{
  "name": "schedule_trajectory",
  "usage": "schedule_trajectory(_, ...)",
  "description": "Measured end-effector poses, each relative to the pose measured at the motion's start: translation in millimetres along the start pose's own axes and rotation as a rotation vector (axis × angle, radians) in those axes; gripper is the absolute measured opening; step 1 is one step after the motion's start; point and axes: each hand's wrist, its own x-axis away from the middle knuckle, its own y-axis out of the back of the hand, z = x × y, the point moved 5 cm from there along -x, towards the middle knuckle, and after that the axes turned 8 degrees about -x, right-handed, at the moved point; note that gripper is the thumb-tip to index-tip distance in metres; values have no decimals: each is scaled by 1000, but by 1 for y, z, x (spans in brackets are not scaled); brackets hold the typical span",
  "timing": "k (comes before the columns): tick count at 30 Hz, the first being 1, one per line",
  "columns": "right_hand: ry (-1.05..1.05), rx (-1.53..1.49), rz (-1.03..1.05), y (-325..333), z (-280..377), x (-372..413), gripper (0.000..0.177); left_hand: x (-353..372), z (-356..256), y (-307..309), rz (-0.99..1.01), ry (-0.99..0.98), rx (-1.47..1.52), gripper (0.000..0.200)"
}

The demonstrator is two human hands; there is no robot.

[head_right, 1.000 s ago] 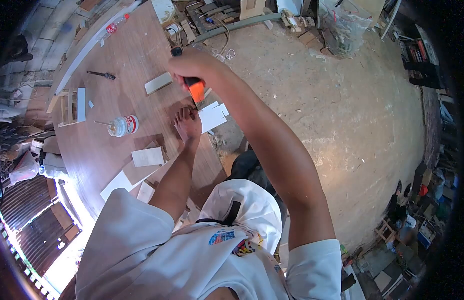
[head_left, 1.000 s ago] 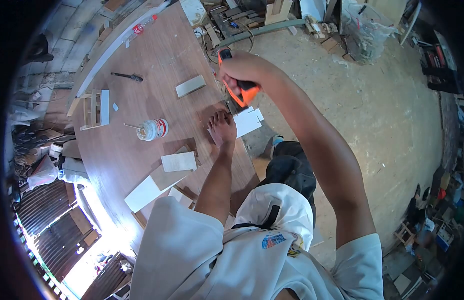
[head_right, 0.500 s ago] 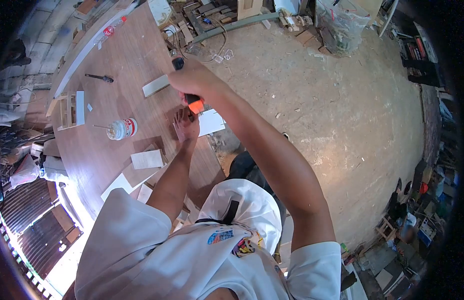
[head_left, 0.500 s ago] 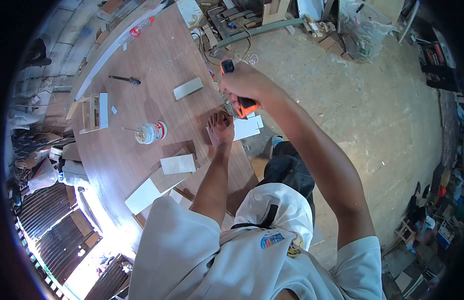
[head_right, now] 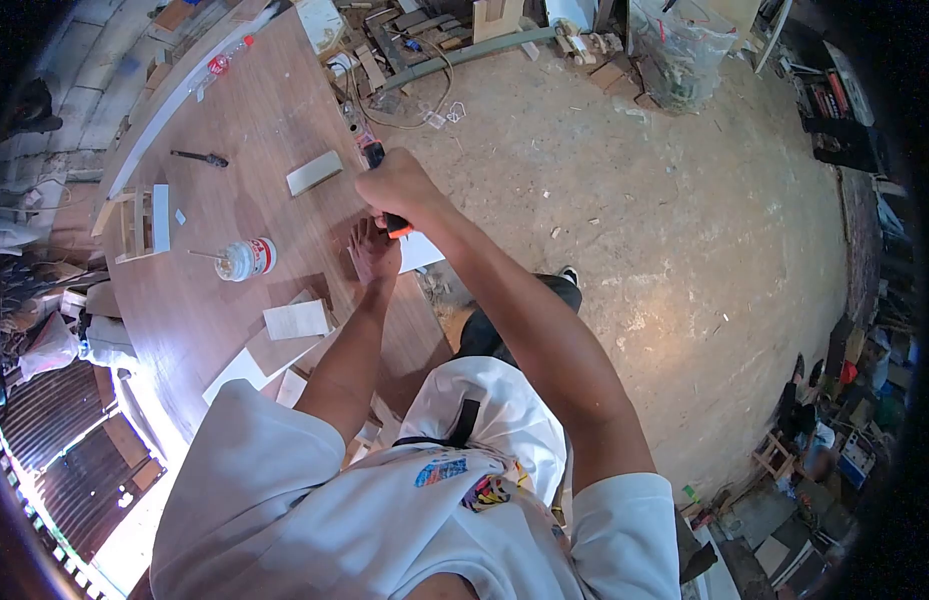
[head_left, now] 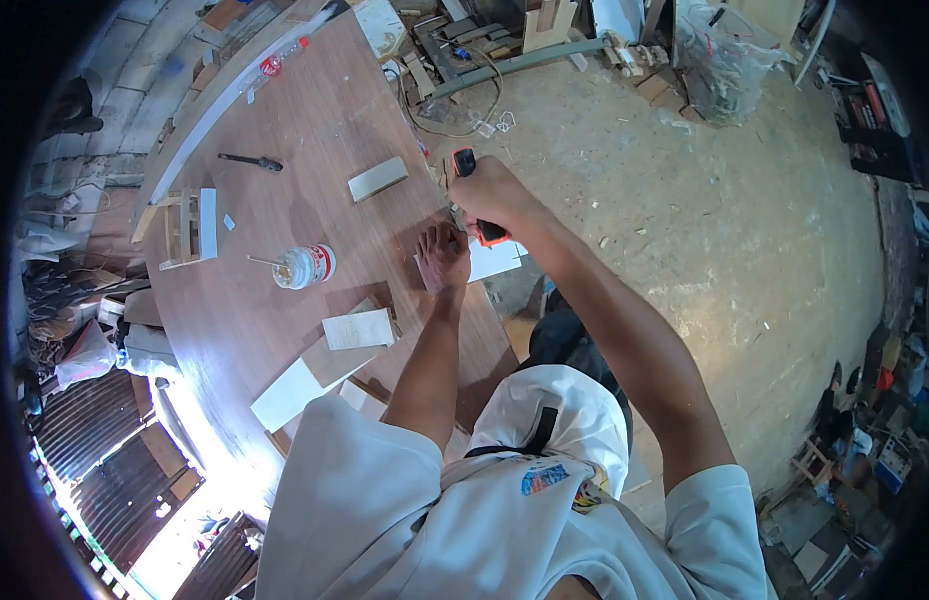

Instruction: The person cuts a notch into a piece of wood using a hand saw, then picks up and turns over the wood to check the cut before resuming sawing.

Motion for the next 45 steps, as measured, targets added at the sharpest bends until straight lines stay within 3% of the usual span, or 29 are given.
schedule_trajectory(2, 44, 21, -68, 1, -4, 9, 8, 1, -1, 3, -19, -33, 12, 13)
schedule_trajectory(10, 109, -114, -24, 11, -51, 13, 6, 0, -1, 5, -86, -63, 55, 10)
schedule_trajectory(13, 266, 139, -101, 3, -78, 31, 7, 2, 6, 2, -156, -62, 66, 10)
schedule_trajectory(15, 627, 263, -216, -5, -83, 59, 8, -1, 5, 2, -167, -63, 31, 10)
schedule_trajectory(19, 548, 203, -222, 6, -80, 96, 7, 1, -5, 7, -125, -43, 11, 11)
schedule_trajectory(21, 363, 84, -236, 10, -88, 109, 7, 4, 1, 0, -113, -65, 23, 11)
schedule_trajectory(27, 429, 143, -201, 9, -70, 163, 9, 4, 2, -4, -44, 9, 22, 7)
schedule_trajectory(34, 439, 207, -240, 4, -84, 94, 8, 5, -1, 2, -68, -33, 26, 11)
schedule_trajectory(38, 498, 218, -195, -4, -63, 144, 8, 5, 1, 2, -44, -4, 27, 12)
schedule_trajectory(41, 452, 235, -280, 10, -93, 105, 8, 5, -1, 4, -47, -12, 42, 12)
schedule_trajectory(45, 476, 221, -272, 1, -83, 99, 8, 5, -3, 7, -39, -8, 30, 13)
